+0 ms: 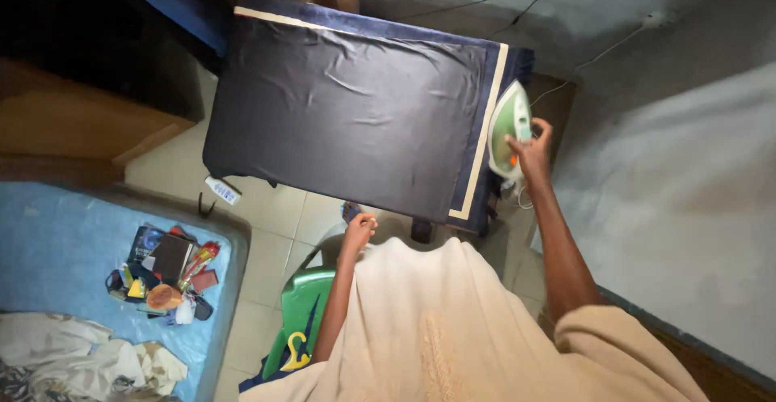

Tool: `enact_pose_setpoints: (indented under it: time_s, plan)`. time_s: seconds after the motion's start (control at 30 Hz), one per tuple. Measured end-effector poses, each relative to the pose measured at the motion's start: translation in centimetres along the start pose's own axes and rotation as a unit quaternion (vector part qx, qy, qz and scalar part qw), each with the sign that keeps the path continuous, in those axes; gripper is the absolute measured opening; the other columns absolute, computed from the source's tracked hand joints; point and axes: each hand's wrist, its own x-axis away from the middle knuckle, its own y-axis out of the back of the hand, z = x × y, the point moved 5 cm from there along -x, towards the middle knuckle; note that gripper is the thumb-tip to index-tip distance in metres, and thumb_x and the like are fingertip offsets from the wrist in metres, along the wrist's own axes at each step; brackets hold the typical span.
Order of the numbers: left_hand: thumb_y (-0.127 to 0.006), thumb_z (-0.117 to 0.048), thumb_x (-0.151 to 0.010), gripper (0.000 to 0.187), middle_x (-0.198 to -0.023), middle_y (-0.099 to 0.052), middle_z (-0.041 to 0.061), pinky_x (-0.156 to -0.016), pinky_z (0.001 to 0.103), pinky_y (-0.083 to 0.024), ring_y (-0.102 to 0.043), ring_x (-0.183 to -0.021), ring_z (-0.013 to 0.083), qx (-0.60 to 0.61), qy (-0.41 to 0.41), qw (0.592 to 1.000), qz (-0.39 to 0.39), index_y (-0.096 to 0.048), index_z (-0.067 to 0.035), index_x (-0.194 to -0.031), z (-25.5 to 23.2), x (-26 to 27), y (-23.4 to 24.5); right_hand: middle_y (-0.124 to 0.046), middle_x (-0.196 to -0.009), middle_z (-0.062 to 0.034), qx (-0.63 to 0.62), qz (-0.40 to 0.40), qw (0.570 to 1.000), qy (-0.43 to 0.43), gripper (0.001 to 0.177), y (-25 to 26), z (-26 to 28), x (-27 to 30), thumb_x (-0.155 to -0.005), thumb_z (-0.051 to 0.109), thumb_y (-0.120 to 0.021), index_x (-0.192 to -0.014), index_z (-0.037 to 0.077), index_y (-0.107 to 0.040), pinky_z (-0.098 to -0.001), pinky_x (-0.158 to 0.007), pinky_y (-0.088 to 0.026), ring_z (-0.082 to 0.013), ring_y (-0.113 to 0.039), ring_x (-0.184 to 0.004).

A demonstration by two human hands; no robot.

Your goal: The recorder is ironing a garment on a flat surface.

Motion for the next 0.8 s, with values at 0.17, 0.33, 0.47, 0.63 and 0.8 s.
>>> enact_pose_setpoints:
  time_s: [0.17, 0.33, 0.47, 0.63, 0.8]
  plan:
    - [-0.063, -0.019, -0.099, 0.025, -0.097, -0.076, 0.009, -0.074, 0.030, -0.059, -0.072, -0.087, 0.0152, -0.012, -0.003, 1.000, -0.012, -0.069, -0.002, -0.116, -1.3, 0.4, 0.7, -0.071, -0.110, -0.0081, -0.229, -0.002, 0.970, 0.081, 0.076, -2.8, 4.5, -2.4, -0.092, 0.005, -0.080, -0.149, 0.015, -0.031, -0.0307, -0.086, -0.057, -0.0158, -0.069, -0.097]
    - [-0.064, -0.020, -0.099, 0.025, -0.096, -0.076, 0.008, -0.074, 0.030, -0.058, -0.071, -0.084, 0.0159, -0.015, 0.010, 0.999, -0.037, -0.069, -0.003, -0.116, -1.6, -0.1, 1.0, -0.072, -0.108, -0.0103, -0.081, -0.052, 0.992, 0.079, 0.071, -4.0, 2.2, -2.0, -0.089, 0.008, -0.083, -0.142, 0.014, -0.035, -0.0329, -0.079, -0.056, -0.0161, -0.069, -0.093]
    - [-0.064, -0.023, -0.100, 0.026, -0.098, -0.076, 0.008, -0.074, 0.030, -0.058, -0.071, -0.084, 0.0141, -0.010, 0.007, 1.000, -0.015, -0.068, -0.003, -0.116, -0.6, 0.3, 0.3, -0.069, -0.108, -0.0158, 0.053, -0.132, 0.976, 0.168, 0.055, -3.5, -2.0, -1.7, -0.092, 0.011, -0.084, -0.133, 0.009, -0.047, -0.0397, -0.084, -0.054, -0.0240, -0.068, -0.097]
    - [-0.063, -0.025, -0.100, 0.027, -0.097, -0.076, 0.007, -0.072, 0.029, -0.058, -0.071, -0.079, 0.0140, -0.041, 0.036, 0.998, -0.012, -0.068, -0.004, -0.117, -0.6, 0.1, 0.3, -0.073, -0.105, -0.0155, 0.156, -0.205, 0.953, 0.162, 0.042, -2.9, -0.7, 0.4, -0.089, 0.019, -0.086, -0.119, 0.007, -0.061, -0.0420, -0.083, -0.054, -0.0283, -0.070, -0.093]
    - [-0.063, -0.026, -0.100, 0.028, -0.095, -0.076, 0.007, -0.066, 0.029, -0.053, -0.069, -0.075, 0.0135, -0.052, 0.036, 0.998, -0.017, -0.068, -0.004, -0.117, -0.6, 0.4, 0.4, -0.071, -0.109, -0.0160, 0.150, -0.204, 0.955, 0.155, 0.048, -2.8, 0.0, 1.5, -0.088, 0.024, -0.088, -0.121, 0.006, -0.059, -0.0429, -0.081, -0.053, -0.0294, -0.069, -0.095]
